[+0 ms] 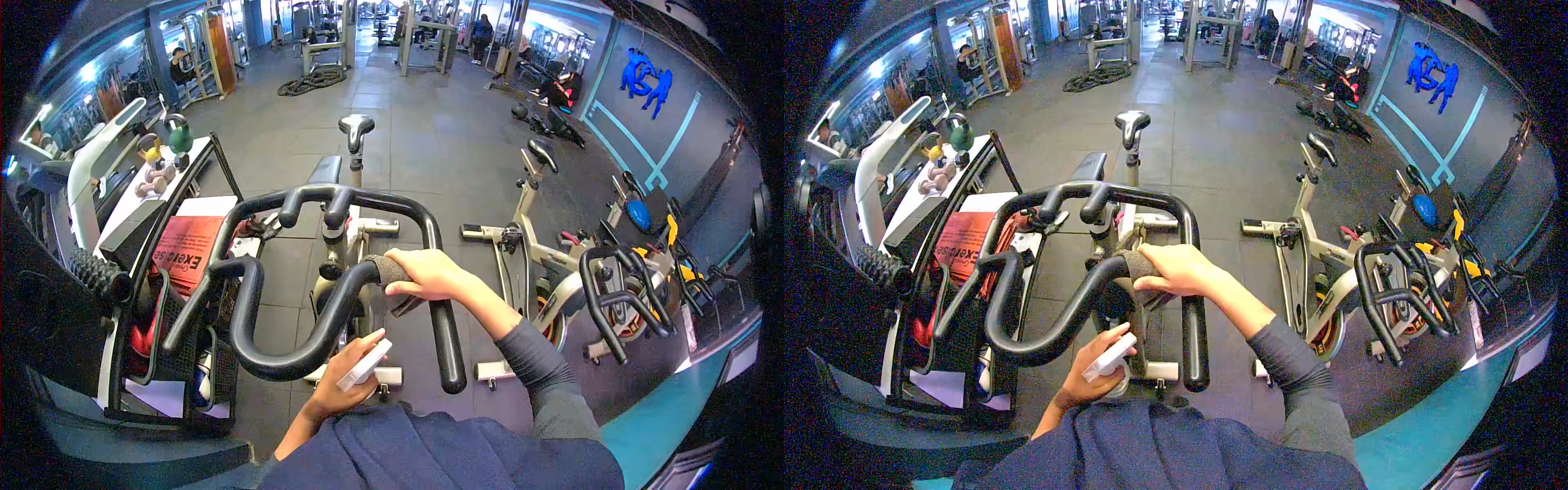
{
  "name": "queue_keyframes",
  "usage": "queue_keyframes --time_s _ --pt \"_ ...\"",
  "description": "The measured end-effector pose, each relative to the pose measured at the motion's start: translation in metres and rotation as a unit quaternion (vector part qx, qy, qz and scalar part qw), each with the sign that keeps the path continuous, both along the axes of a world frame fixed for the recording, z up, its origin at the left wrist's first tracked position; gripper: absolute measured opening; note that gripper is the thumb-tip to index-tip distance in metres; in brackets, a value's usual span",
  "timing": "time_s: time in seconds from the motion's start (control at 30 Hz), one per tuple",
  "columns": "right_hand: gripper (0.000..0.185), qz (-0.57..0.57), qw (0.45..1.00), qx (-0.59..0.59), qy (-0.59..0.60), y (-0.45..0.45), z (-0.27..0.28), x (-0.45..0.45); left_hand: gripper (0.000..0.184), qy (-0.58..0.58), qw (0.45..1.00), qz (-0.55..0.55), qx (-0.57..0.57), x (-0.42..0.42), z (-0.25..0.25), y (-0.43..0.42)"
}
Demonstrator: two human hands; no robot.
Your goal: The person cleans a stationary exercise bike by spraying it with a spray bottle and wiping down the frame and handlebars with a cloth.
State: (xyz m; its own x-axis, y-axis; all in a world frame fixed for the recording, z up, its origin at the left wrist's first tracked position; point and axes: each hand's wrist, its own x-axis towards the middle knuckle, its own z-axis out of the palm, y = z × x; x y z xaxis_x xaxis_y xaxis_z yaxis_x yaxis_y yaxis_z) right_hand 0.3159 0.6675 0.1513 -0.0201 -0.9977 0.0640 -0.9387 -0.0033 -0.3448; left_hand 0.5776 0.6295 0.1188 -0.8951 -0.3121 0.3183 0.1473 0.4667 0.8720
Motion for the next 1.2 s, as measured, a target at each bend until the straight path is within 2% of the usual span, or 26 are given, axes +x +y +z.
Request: queue_keyframes --time_s 0.2,0.3,0.57,0.7,0.77,1.0,1.13,1.2 --pt "0.038 0.017 0.995 0.0 -0.096 -0.026 0.001 0.011 0.069 -0.013 1.0 -0.007 0.014 0.003 -0.006 -0.001" --pt "0.04 0.044 0.988 -0.03 -0.146 -0.042 0.004 0.022 0.069 -0.011 1.0 -0.022 0.015 -0.002 -0.01 -0.002" --pt "0.043 0.005 0.988 -0.056 -0.142 -0.031 0.007 0.033 0.067 0.019 0.996 -0.075 0.033 -0.021 -0.006 0.0" --pt "0.052 0.04 0.988 -0.121 -0.083 -0.002 -0.006 0.013 0.066 0.02 0.996 -0.082 0.032 -0.026 -0.003 -0.001" --pt "0.056 0.005 0.998 -0.042 -0.041 0.015 0.002 0.007 0.066 0.025 0.996 -0.085 0.019 -0.027 -0.001 -0.003" --pt "0.068 0.029 0.999 -0.041 -0.005 0.01 0.004 0.002 0.066 0.005 0.998 -0.065 0.008 -0.012 -0.002 -0.006" --pt "0.066 0.047 0.998 0.021 -0.046 -0.007 0.008 0.003 0.067 -0.014 0.999 -0.045 0.0 -0.001 -0.01 -0.008" --pt "0.053 0.033 0.997 -0.008 -0.069 -0.01 0.004 0.004 0.067 -0.019 0.999 -0.047 0.013 0.004 -0.014 -0.009"
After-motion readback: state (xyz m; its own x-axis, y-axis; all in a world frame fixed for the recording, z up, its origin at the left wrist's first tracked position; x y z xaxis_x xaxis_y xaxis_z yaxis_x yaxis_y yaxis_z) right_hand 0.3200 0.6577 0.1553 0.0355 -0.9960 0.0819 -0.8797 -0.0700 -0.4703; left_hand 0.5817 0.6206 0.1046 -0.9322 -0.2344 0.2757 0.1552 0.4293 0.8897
